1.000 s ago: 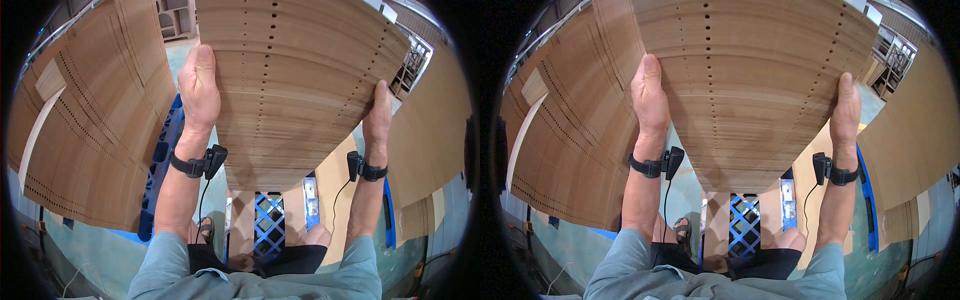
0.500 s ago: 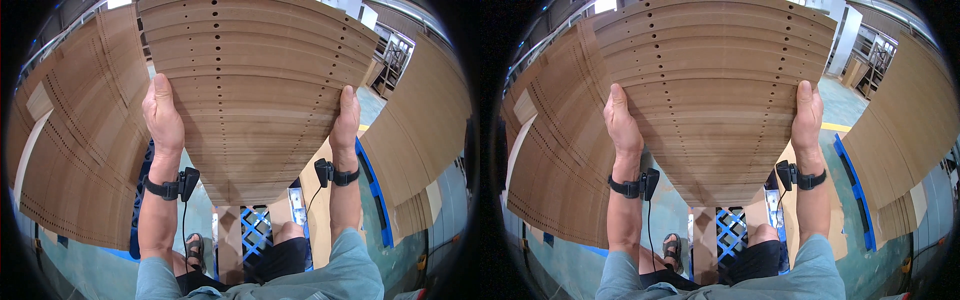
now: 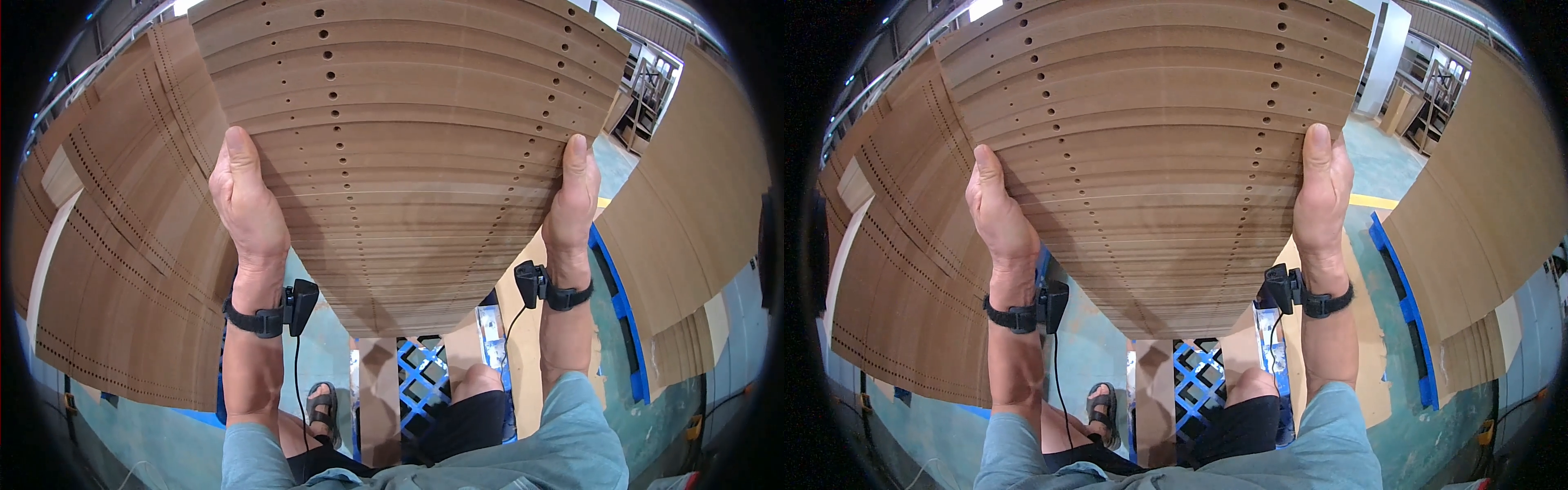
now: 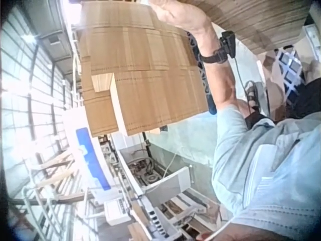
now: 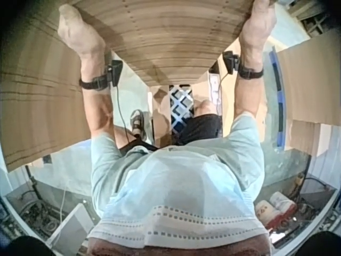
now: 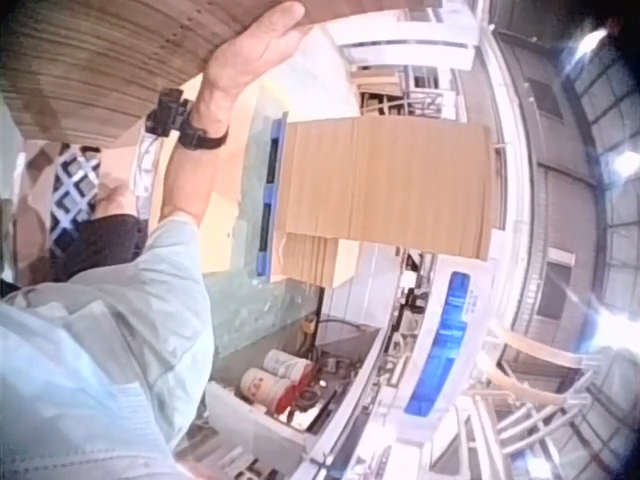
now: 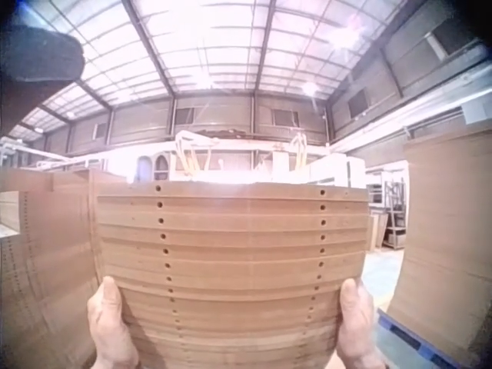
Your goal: Pick up wooden panels from a conveyor or workbench, inspect them, clean them using an air nozzle, and stack them onto pallets.
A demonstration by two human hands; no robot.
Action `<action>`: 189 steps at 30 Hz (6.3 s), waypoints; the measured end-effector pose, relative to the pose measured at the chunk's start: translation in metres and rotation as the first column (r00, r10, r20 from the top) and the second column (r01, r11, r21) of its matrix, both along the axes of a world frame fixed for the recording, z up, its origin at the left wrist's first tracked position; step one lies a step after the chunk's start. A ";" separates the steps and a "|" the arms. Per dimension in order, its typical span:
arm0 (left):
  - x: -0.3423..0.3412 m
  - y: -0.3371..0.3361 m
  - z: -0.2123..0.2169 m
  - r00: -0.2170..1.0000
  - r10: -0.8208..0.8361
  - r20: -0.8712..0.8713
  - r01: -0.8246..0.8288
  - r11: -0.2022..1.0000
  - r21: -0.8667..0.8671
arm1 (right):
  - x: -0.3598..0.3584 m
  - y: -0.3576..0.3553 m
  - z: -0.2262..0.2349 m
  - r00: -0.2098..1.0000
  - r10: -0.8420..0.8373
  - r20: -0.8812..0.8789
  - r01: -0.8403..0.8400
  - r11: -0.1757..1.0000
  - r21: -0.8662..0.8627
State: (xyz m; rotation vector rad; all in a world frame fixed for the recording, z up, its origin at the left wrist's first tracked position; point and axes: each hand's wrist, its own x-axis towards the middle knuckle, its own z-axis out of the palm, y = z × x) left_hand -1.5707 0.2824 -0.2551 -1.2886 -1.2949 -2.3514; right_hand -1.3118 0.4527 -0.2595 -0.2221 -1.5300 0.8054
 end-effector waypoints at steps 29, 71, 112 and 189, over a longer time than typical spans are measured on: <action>-0.023 -0.006 0.000 0.970 -0.203 -0.133 0.199 0.979 -0.042 | 0.010 -0.001 0.012 0.999 0.007 0.035 -0.006 1.000 -0.027; -0.011 -0.001 0.097 0.954 -0.131 -0.268 0.127 0.991 -0.036 | 0.007 0.016 0.091 0.993 0.117 -0.007 -0.116 0.989 0.088; -0.024 -0.001 0.072 0.893 -0.319 -0.318 0.359 0.931 0.075 | 0.009 0.015 0.059 0.994 0.080 -0.072 -0.065 0.980 0.186; -0.019 -0.013 -0.054 0.959 -0.232 -0.162 0.201 0.962 -0.187 | 0.010 0.006 -0.021 0.997 -0.034 0.072 0.035 0.999 -0.012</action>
